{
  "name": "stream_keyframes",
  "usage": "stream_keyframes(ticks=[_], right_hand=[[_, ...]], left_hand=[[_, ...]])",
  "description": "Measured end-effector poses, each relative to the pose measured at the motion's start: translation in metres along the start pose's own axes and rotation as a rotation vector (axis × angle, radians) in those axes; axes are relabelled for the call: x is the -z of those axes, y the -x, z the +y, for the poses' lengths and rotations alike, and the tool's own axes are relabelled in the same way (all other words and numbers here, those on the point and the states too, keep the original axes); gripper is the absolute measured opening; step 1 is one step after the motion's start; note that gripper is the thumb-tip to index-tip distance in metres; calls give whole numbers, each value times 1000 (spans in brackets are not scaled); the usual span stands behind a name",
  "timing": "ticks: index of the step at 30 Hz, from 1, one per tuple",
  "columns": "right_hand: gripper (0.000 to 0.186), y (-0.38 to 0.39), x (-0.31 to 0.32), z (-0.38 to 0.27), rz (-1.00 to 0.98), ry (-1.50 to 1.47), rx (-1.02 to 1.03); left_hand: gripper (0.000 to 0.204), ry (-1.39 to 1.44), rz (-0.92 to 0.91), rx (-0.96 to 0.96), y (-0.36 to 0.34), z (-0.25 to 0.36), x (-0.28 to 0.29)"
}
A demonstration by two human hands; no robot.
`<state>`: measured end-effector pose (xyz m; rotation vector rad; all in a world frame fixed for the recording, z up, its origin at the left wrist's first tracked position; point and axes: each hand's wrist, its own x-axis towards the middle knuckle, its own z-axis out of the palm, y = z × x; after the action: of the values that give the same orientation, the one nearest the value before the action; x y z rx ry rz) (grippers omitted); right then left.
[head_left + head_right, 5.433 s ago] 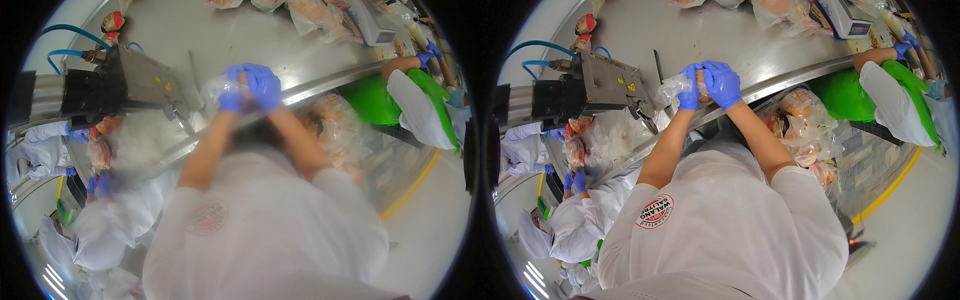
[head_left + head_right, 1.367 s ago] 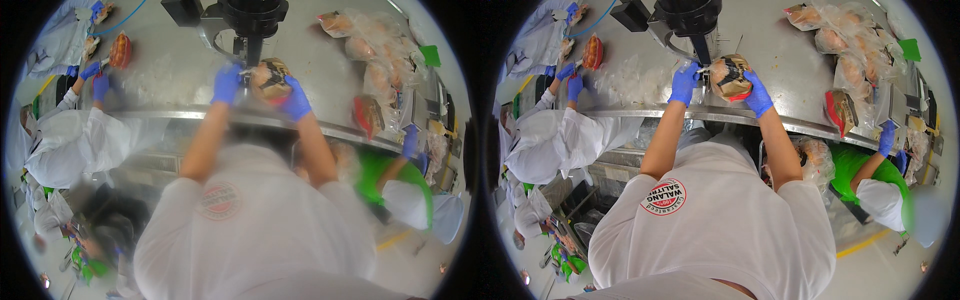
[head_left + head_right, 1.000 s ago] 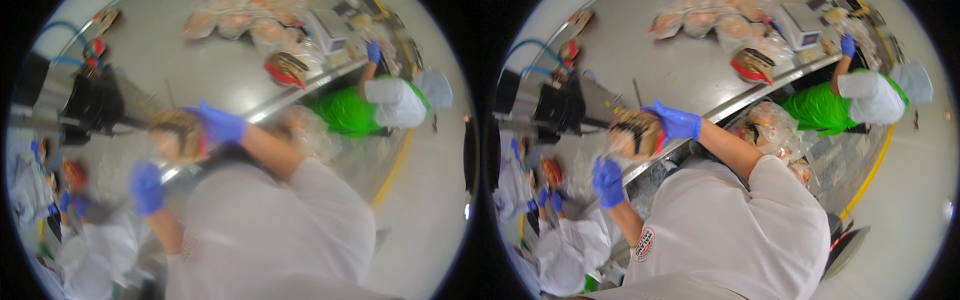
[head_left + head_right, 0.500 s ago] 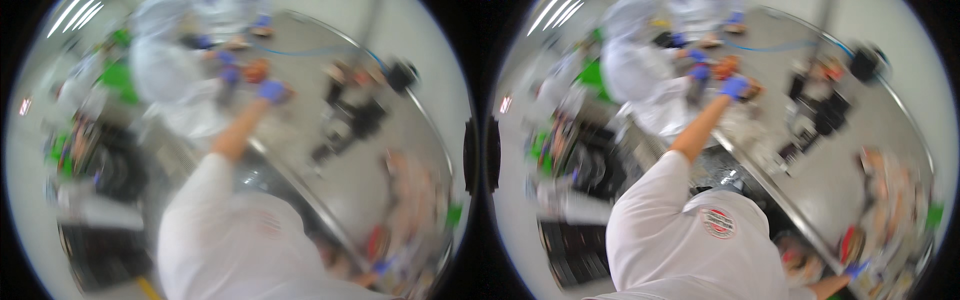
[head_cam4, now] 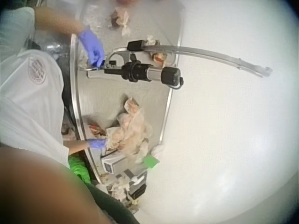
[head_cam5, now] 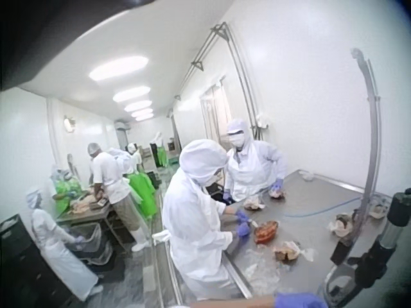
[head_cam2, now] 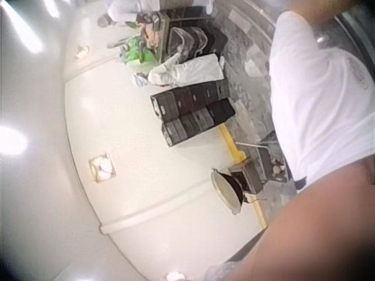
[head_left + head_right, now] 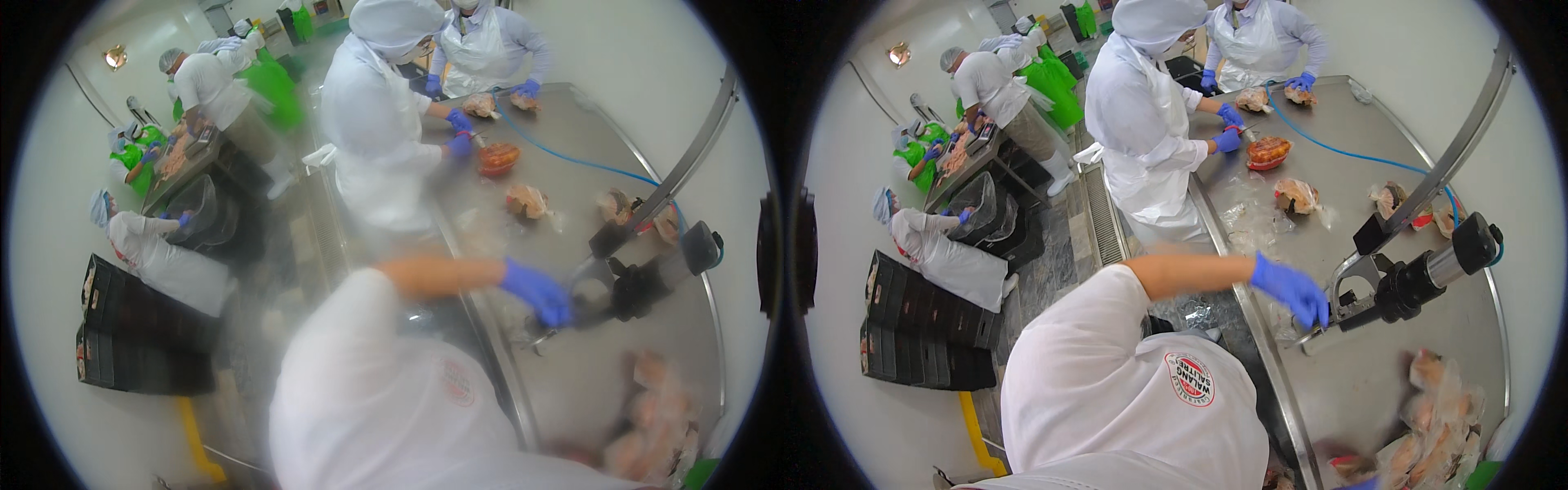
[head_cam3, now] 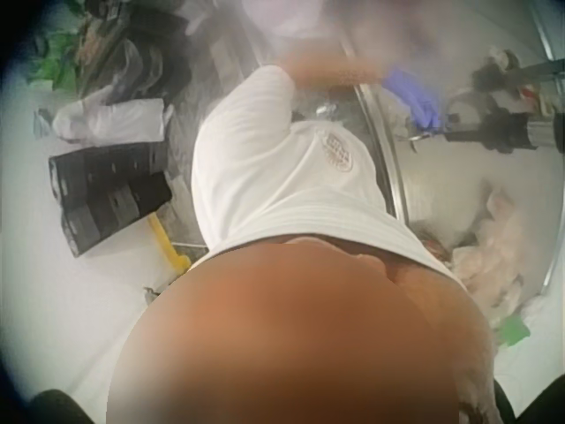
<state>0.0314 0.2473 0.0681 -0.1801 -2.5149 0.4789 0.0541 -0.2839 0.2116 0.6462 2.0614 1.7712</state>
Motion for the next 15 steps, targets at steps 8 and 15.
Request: stream_keyframes(ticks=[8,15], right_hand=[[32,18,-34,-97,-442,-686,-100],[43,22,-54,-192,-628,-1018,-247]], left_hand=[[111,-543,14,-146,-127,-152,-169],[89,-79,78,131,-118,-79,-173]])
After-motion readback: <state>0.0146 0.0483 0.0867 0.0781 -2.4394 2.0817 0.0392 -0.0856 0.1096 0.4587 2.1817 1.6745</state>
